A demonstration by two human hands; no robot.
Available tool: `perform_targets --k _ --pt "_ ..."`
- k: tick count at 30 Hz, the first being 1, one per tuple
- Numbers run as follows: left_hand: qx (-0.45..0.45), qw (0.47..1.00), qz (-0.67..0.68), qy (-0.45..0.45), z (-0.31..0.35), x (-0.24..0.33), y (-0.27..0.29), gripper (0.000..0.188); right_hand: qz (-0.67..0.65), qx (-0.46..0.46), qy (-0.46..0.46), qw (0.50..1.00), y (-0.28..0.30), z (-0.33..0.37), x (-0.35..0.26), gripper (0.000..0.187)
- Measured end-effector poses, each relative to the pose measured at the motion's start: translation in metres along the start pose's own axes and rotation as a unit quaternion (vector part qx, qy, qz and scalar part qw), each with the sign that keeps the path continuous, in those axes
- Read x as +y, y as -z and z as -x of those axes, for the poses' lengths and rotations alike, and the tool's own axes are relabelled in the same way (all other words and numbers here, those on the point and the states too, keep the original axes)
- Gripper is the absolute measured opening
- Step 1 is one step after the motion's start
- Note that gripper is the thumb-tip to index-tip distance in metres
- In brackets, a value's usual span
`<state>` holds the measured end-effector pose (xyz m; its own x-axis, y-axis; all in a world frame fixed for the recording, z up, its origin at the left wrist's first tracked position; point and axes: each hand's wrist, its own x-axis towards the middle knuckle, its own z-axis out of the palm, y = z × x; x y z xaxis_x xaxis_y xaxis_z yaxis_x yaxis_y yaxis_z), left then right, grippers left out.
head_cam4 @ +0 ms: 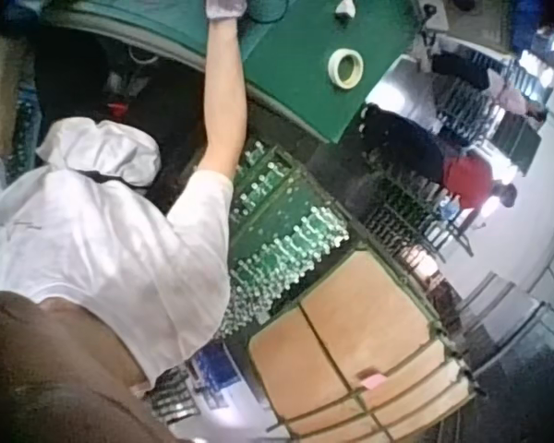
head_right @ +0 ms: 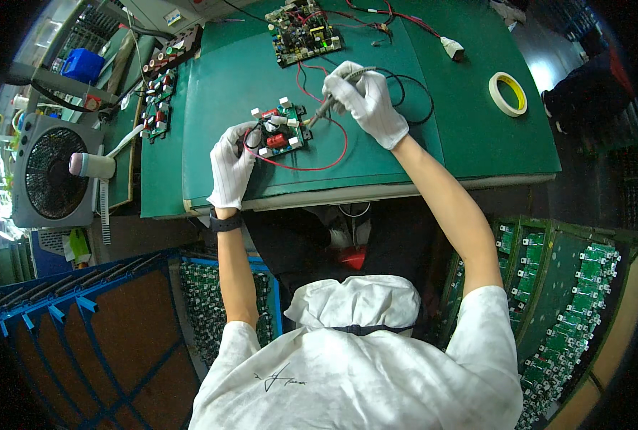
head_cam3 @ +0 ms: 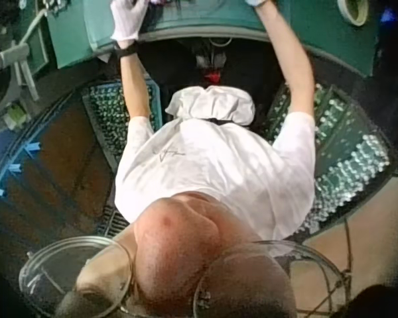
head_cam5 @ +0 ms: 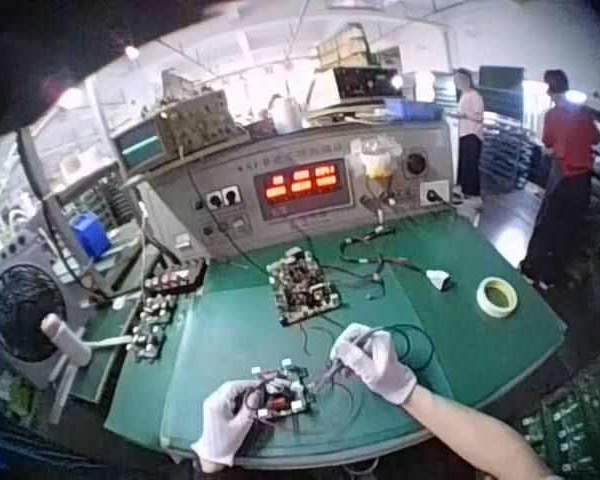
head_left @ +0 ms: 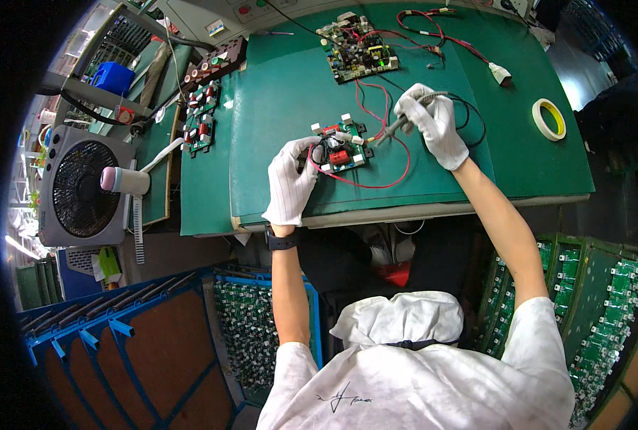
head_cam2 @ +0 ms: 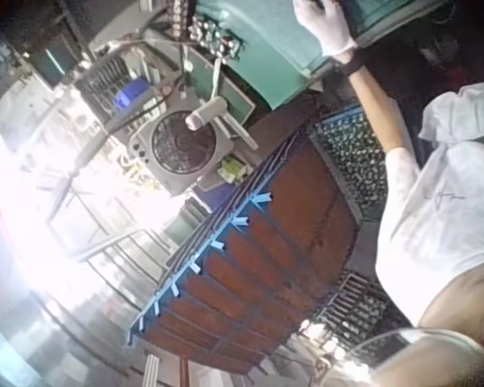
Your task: The operator is testing and connecting wires to electronic circuit boards at a designated workstation.
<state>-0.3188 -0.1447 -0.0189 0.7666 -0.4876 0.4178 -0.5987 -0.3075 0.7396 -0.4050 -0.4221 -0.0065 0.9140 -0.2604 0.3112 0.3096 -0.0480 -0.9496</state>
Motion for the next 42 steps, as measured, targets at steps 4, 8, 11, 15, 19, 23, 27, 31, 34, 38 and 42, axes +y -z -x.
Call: perform_targets --k 4,8,11,15,19,23,27,31,34,38,42 --pt "-0.003 1.000 -0.004 -0.012 0.000 -0.002 -0.001 0.018 0.103 -0.059 0.092 0.989 -0.008 0.009 -0.001 0.024" --pt "0.001 1.000 -0.016 -0.018 0.001 -0.005 -0.002 0.018 0.160 -0.075 0.214 0.961 -0.013 0.008 0.001 0.020" --pt "-0.003 0.999 -0.036 -0.023 -0.001 -0.002 -0.002 0.018 0.174 -0.082 0.218 0.957 -0.013 0.007 0.002 0.017" --pt "-0.002 1.000 -0.022 -0.016 -0.005 -0.006 -0.002 0.018 0.197 -0.104 0.217 0.950 -0.014 0.001 0.000 0.015" --pt "0.004 1.000 0.006 0.004 -0.009 0.004 0.006 0.018 0.177 -0.109 0.206 0.956 -0.019 -0.003 -0.008 0.012" --pt "0.005 1.000 -0.005 -0.022 -0.004 0.000 -0.002 0.013 0.211 -0.100 0.223 0.946 -0.017 0.003 0.004 0.006" --pt "0.003 1.000 0.018 -0.024 0.002 -0.002 -0.004 0.017 0.207 -0.091 0.189 0.956 -0.017 0.011 -0.005 0.010" --pt "-0.008 1.000 -0.002 -0.018 0.001 -0.001 0.003 0.022 0.206 -0.088 0.194 0.955 -0.020 0.007 -0.007 0.016" --pt "-0.011 1.000 -0.011 -0.019 0.000 -0.002 0.004 0.022 0.199 -0.087 0.184 0.959 -0.021 0.006 -0.006 0.016" --pt "-0.011 1.000 -0.009 -0.018 -0.003 -0.001 0.004 0.022 0.204 -0.090 0.180 0.958 -0.020 0.004 -0.010 0.014" --pt "-0.016 1.000 -0.002 -0.007 0.000 0.000 0.003 0.021 0.184 -0.077 0.170 0.965 -0.022 0.007 -0.008 0.022"
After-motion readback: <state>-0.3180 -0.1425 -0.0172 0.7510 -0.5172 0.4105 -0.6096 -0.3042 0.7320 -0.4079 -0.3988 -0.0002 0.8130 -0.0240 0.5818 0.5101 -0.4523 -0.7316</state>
